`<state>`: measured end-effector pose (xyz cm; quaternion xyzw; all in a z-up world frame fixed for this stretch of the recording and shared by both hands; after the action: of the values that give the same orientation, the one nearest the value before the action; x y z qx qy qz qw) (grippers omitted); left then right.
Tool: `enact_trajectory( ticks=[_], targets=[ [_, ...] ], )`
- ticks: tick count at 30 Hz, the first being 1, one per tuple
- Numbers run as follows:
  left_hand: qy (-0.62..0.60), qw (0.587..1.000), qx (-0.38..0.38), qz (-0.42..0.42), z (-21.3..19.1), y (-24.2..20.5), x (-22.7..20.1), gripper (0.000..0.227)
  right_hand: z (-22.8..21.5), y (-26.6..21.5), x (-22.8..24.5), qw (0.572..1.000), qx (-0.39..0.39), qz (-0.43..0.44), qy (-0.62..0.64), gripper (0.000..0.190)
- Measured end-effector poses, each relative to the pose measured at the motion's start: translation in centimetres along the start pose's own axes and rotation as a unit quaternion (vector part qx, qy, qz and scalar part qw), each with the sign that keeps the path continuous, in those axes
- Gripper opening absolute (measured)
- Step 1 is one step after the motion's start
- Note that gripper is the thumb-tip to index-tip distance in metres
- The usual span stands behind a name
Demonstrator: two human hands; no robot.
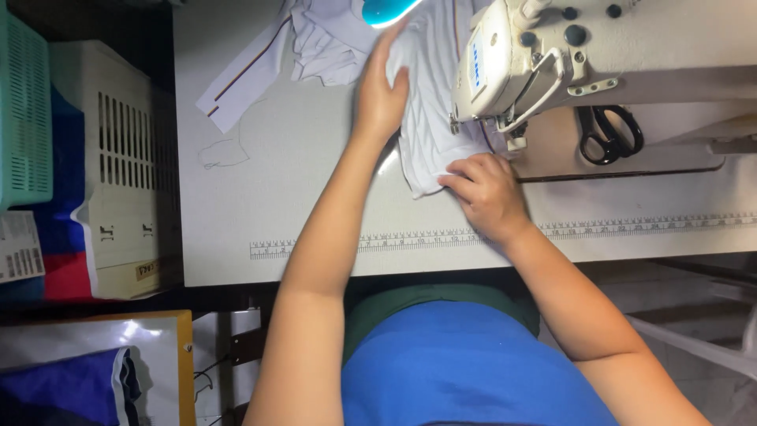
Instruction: Trimming and folding white fabric pieces at a sewing workstation using scissors
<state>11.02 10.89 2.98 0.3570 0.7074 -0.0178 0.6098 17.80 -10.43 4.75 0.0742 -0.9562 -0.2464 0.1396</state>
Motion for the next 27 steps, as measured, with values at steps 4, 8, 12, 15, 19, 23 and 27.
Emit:
enact_trajectory(
  ticks=[4,8,12,15,19,23,27],
  targets=[
    [0.108,0.992,0.035,-0.048,-2.9,-3.8,-1.5,0.06,0.1,-1.8,-2.3,0.999,0.019,0.012,0.025,0.012],
    [0.195,0.964,0.038,-0.179,-5.9,-9.5,-4.1,0.071,-0.2,-3.8,-6.0,0.996,-0.004,0.057,-0.063,0.015],
    [0.279,0.937,0.065,-0.201,-9.2,-13.3,-6.5,0.039,-1.2,-4.9,-8.2,0.986,-0.107,0.065,-0.111,0.011],
    [0.331,0.943,-0.013,0.007,-10.5,-12.3,-4.6,0.028,-1.0,-5.3,-7.2,0.988,-0.093,0.085,-0.086,0.014],
    [0.355,0.929,0.068,0.081,-8.3,-9.0,-3.3,0.023,-0.1,-3.6,-3.5,0.995,-0.033,0.078,-0.049,0.027],
    [0.397,0.882,0.253,0.011,-6.7,-9.3,-3.1,0.042,0.4,-4.1,-4.2,0.993,-0.006,0.071,-0.094,0.024],
    [0.43,0.868,0.243,-0.047,-6.0,-12.3,-3.9,0.049,0.7,-4.5,-5.5,0.992,-0.005,0.075,-0.104,0.022]
  ],
)
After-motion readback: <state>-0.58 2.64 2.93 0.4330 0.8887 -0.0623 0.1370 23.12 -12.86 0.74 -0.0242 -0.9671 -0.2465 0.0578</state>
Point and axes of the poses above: each hand's wrist, its own y-axis towards the middle knuckle, its own z-axis out of the palm, x = y × z, the point moved 4 cm from there along y, towards the middle knuckle, and after that the axes turned 3 degrees about y, right-handed, at the moved point
